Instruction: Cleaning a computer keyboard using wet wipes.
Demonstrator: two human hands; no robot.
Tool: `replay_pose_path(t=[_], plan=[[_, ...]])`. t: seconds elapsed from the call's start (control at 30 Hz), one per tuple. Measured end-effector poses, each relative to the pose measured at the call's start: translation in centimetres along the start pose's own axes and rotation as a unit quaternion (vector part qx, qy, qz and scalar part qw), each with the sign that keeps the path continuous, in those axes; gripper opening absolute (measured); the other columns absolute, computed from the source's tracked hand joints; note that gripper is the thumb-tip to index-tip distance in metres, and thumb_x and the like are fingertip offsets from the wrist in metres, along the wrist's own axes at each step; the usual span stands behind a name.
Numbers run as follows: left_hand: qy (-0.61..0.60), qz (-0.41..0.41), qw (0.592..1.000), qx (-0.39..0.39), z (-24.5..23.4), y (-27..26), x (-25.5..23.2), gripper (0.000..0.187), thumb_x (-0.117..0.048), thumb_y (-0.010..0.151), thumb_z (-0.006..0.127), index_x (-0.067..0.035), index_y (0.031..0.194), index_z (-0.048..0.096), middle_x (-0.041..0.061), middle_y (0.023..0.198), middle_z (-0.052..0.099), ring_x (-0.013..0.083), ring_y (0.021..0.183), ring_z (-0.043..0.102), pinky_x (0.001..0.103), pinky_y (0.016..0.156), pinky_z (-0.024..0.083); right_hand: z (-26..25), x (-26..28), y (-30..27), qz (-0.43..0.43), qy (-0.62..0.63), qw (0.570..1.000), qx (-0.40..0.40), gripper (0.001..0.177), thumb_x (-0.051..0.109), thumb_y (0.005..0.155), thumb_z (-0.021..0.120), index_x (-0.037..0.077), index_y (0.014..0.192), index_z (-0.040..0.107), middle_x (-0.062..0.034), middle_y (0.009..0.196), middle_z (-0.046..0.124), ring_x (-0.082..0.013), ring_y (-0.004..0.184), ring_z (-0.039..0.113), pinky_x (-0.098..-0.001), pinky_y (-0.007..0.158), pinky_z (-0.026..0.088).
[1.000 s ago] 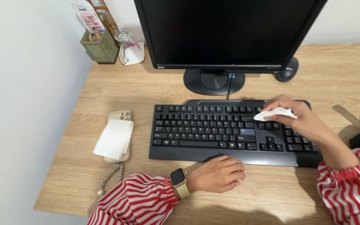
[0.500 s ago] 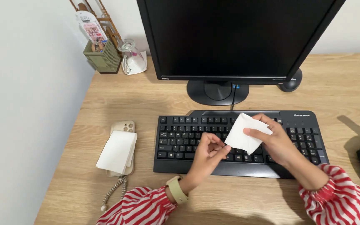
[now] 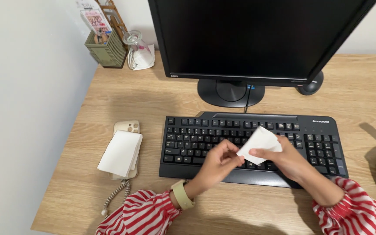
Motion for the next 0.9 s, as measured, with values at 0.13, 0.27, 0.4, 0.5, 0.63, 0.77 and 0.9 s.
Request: replay_pose_path(t=[0.13, 0.27, 0.4, 0.5, 0.63, 0.77, 0.9], plan=[[0.195, -0.054, 0.978, 0.045, 1.3, -4.3, -2.9, 0.025, -0.017, 0.098, 0.071, -0.006, 0.108, 0.051, 0.012, 0.098, 0.062, 0.0182, 0.086, 0.060, 0.033, 0.073, 0.053, -1.1, 2.3, -0.3, -0.048, -0.111, 0.992, -0.036, 0.035, 0.017, 0.077, 0.083, -0.003, 0.104, 0.076, -0.0115, 0.092, 0.081, -0.0180, 0.082, 0.074, -0.0345, 0.074, 0.058], [0.482, 0.190, 0.827, 0.219, 1.0, -8.1, -1.8, 0.023, -0.018, 0.100, 0.069, -0.006, 0.117, 0.059, 0.012, 0.126, 0.060, 0.0281, 0.124, 0.058, 0.044, 0.110, 0.049, 1.3, 6.7, -0.1, -0.083, -0.345, 0.932, -0.071, 0.042, 0.027, 0.081, 0.080, 0.004, 0.114, 0.072, -0.0082, 0.083, 0.081, -0.0150, 0.071, 0.075, -0.0288, 0.067, 0.059], [0.511, 0.230, 0.792, 0.241, 0.3, -8.2, -1.4, 0.033, -0.024, 0.095, 0.067, -0.005, 0.122, 0.062, 0.011, 0.136, 0.060, 0.0272, 0.144, 0.052, 0.050, 0.130, 0.033, 3.4, 6.1, 1.6, -0.049, -0.551, 0.832, -0.047, 0.041, 0.032, 0.088, 0.075, 0.018, 0.126, 0.068, -0.0047, 0.086, 0.079, -0.0157, 0.070, 0.077, -0.0284, 0.064, 0.063], [0.514, 0.218, 0.792, 0.248, -0.1, -8.3, -0.9, 0.032, -0.026, 0.099, 0.067, -0.006, 0.122, 0.063, 0.012, 0.137, 0.060, 0.0266, 0.147, 0.048, 0.051, 0.132, 0.027, 4.3, 6.2, 2.2, -0.265, -0.477, 0.837, 0.034, 0.029, 0.011, 0.079, 0.077, 0.015, 0.107, 0.075, -0.0037, 0.095, 0.080, -0.0185, 0.083, 0.077, -0.0304, 0.071, 0.064], [0.507, 0.203, 0.798, 0.254, -0.6, -8.2, -0.8, 0.031, -0.029, 0.099, 0.066, -0.006, 0.120, 0.062, 0.012, 0.137, 0.060, 0.0264, 0.148, 0.048, 0.051, 0.132, 0.028, 3.5, 4.8, 2.6, -0.384, -0.455, 0.794, 0.124, 0.034, -0.007, 0.068, 0.075, 0.013, 0.095, 0.076, -0.0021, 0.101, 0.079, -0.0209, 0.099, 0.075, -0.0322, 0.082, 0.062], [0.507, 0.211, 0.796, 0.255, -0.9, -8.3, -0.4, 0.033, -0.030, 0.100, 0.065, -0.007, 0.122, 0.062, 0.011, 0.138, 0.060, 0.0256, 0.150, 0.047, 0.049, 0.133, 0.028, 3.0, 4.5, 2.9, -0.414, -0.455, 0.770, 0.169, 0.036, -0.012, 0.059, 0.073, 0.014, 0.083, 0.075, 0.0017, 0.103, 0.080, -0.0200, 0.107, 0.073, -0.0349, 0.088, 0.058], [0.502, 0.209, 0.799, 0.255, -0.9, -8.2, -0.2, 0.032, -0.031, 0.100, 0.065, -0.007, 0.121, 0.062, 0.010, 0.137, 0.060, 0.0251, 0.150, 0.046, 0.049, 0.133, 0.027, 3.8, 5.4, 3.0, -0.433, -0.496, 0.735, 0.164, 0.039, -0.011, 0.059, 0.075, 0.016, 0.087, 0.080, 0.0039, 0.100, 0.080, -0.0197, 0.106, 0.070, -0.0370, 0.092, 0.056]])
Point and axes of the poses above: each hand's wrist, its own y-axis towards the middle knuckle, its own z-axis out of the palm, x = y × z, the point moved 2 cm from there along y, towards the middle knuckle
